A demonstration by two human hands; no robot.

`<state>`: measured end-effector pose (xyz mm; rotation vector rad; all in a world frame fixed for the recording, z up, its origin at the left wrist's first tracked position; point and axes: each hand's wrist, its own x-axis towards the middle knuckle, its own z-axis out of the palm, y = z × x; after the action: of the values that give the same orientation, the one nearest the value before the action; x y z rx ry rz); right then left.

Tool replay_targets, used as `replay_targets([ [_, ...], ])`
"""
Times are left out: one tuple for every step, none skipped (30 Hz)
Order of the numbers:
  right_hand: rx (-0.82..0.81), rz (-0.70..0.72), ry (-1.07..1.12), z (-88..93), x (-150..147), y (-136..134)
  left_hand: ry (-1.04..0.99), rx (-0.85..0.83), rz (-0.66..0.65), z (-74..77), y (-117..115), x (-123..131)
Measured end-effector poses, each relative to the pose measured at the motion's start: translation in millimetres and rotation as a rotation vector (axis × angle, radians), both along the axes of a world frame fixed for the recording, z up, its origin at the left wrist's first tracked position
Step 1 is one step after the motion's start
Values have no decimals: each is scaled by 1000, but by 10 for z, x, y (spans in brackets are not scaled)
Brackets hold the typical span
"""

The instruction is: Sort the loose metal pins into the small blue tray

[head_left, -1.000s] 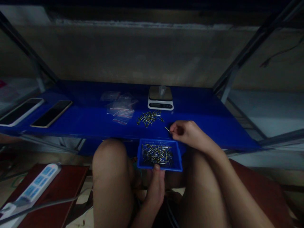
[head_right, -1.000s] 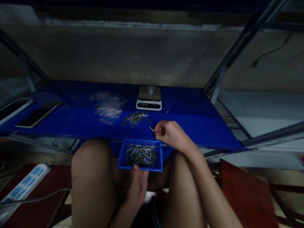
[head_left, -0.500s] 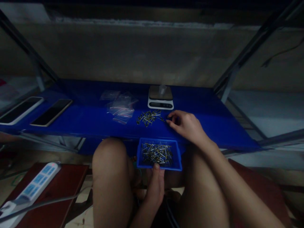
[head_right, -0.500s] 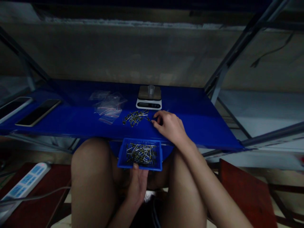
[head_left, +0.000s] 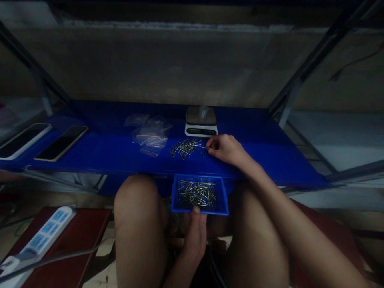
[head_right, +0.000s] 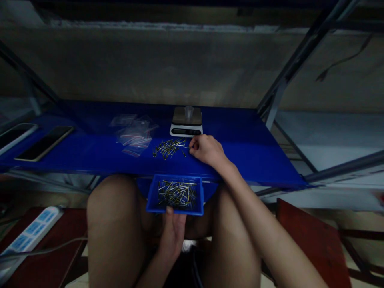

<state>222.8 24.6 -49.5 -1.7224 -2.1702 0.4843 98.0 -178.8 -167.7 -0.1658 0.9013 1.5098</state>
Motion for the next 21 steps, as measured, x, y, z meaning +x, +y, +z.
replay_targets([
  [0,1,-8,-1,41,-25,-8,-10,-2,1,0,-4],
  [0,12,-9,-5,84,-52,-12,-23,-5,-1,-1,-7],
  [2,37,0,-12,126,-79,-9,-31,-9,-4,-2,-9],
  [8,72,18,-23,165,-106,-1,-32,-11,-9,-2,-10],
  [18,111,41,-35,198,-131,9,-22,-9,-12,-2,-10],
  [27,150,66,-47,223,-153,17,-4,-5,-12,0,-9],
  [33,187,92,-57,240,-172,22,15,0,-10,3,-8],
  [37,214,119,-63,248,-189,21,30,3,-6,6,-6],
  [39,224,146,-63,250,-203,17,39,5,0,9,-4],
  [40,216,169,-58,245,-216,11,42,5,7,12,-2],
  [41,191,183,-49,238,-230,9,41,5,13,13,-1],
  [42,151,184,-36,229,-246,9,39,4,17,14,0],
  [38,108,168,-23,222,-265,10,38,3,20,12,1],
  [28,72,135,-10,216,-286,9,39,2,21,10,0],
  [11,45,91,1,214,-308,7,39,0,20,7,-1],
  [-10,24,42,8,215,-331,2,31,-4,19,3,-2],
  [-29,7,-4,12,219,-352,-3,13,-6,17,0,-3],
  [-38,-5,-41,12,226,-370,-5,-10,-6,17,-3,-4],
  [-38,-14,-70,11,233,-384,-3,-29,-6,17,-5,-4],
  [-30,-19,-88,8,241,-394,0,-40,-7,18,-6,-3],
  [-20,-15,-97,6,248,-401,4,-40,-3,20,-5,-2],
])
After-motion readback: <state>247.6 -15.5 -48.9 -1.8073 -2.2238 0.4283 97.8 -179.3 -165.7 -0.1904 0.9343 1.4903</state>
